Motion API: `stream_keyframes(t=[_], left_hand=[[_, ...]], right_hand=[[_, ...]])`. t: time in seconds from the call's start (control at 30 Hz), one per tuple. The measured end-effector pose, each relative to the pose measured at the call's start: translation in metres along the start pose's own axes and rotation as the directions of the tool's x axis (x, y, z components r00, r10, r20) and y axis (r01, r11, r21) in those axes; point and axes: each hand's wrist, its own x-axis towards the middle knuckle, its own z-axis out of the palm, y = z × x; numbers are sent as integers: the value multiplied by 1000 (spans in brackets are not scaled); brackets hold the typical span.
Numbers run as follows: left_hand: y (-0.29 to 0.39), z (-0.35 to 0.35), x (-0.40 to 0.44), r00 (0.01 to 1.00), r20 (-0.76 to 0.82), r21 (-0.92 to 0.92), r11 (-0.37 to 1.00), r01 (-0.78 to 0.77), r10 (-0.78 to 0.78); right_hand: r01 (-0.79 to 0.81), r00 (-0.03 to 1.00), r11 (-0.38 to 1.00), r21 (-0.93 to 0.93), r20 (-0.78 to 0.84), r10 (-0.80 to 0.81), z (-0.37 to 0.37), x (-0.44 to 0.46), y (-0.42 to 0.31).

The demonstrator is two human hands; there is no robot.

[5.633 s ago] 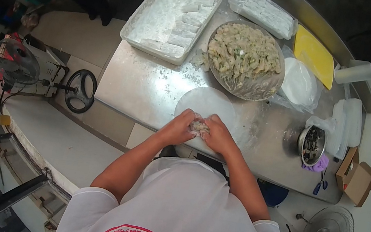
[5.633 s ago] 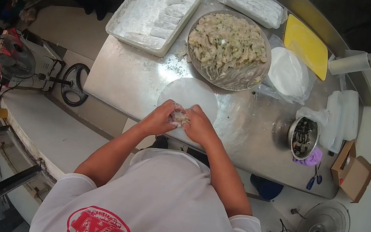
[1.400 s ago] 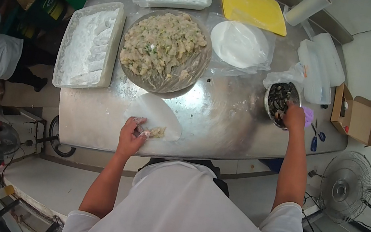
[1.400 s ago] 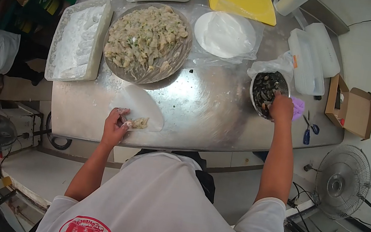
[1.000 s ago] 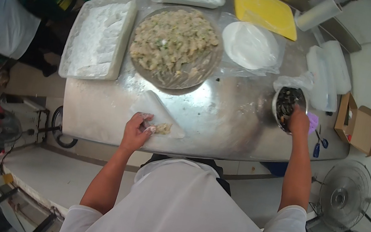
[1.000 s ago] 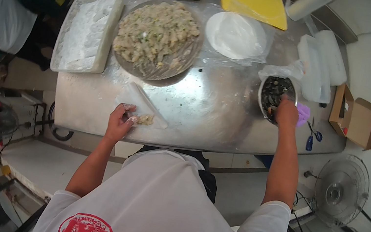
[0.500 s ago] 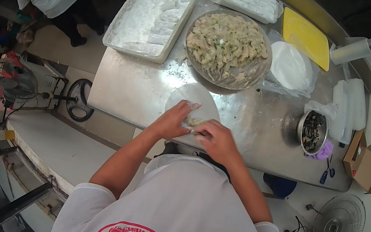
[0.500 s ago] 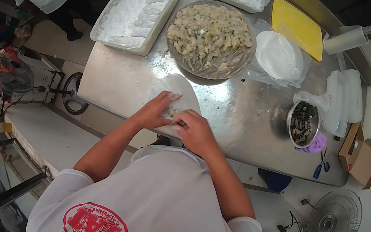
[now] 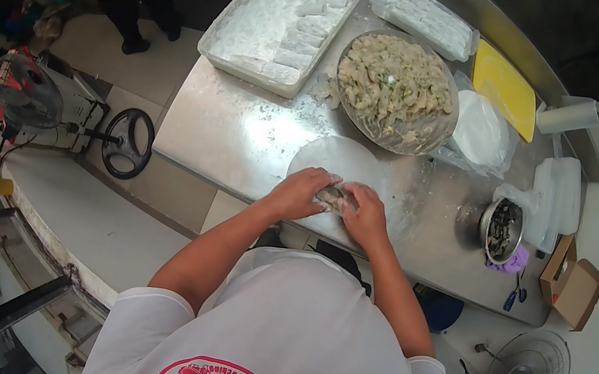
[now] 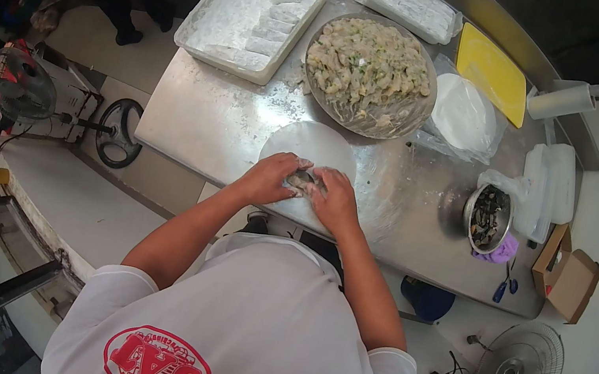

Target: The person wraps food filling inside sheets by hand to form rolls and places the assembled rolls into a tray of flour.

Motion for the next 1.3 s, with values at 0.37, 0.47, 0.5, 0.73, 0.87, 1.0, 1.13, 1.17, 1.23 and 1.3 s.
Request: stream_keyframes(t=[0.37,0.47,0.5,0.73,0.87,1.0,1.13,1.17,1.23,1.3], left_hand=[[-3,5,-5,994,26,133,985,-109,106],[-4,6,-5,995,52,159,983,-88,81],[-4,4,-4,995,57,160,983,-91,83],[14,-32,-9,984,-92,-43,988,148,-152],[20,-46,-23,836,-306,294,791,537,-455],[7,-33,-27,865,-275,287,823,491,-420],[11,-31,-22,811,-180,-75,830,553,-557],[15,-30,-21,734,-100,-325,720,614,-671],[20,-18,-21,801,-120,-400,767,502,-587],[26,-8,-17,855,-149,-471,796,381,-497]], right_hand=[[151,977,988,-14,-147,-151,19,-22,11],[174,976,985,-18,-129,-175,16,-21,11],[161,980,987,4,-117,-160,13,-22,10],[-185,939,933,310,-225,261,-3,-29,-1],[-362,913,886,288,-82,400,-4,-29,-3],[-192,977,981,-15,-100,189,5,-26,-4],[7,997,998,-67,-74,-12,8,-21,2],[10,997,998,-67,-74,-15,7,-20,5],[97,995,995,-18,16,-96,3,-18,5],[70,997,995,75,-49,-67,-5,-21,-2]])
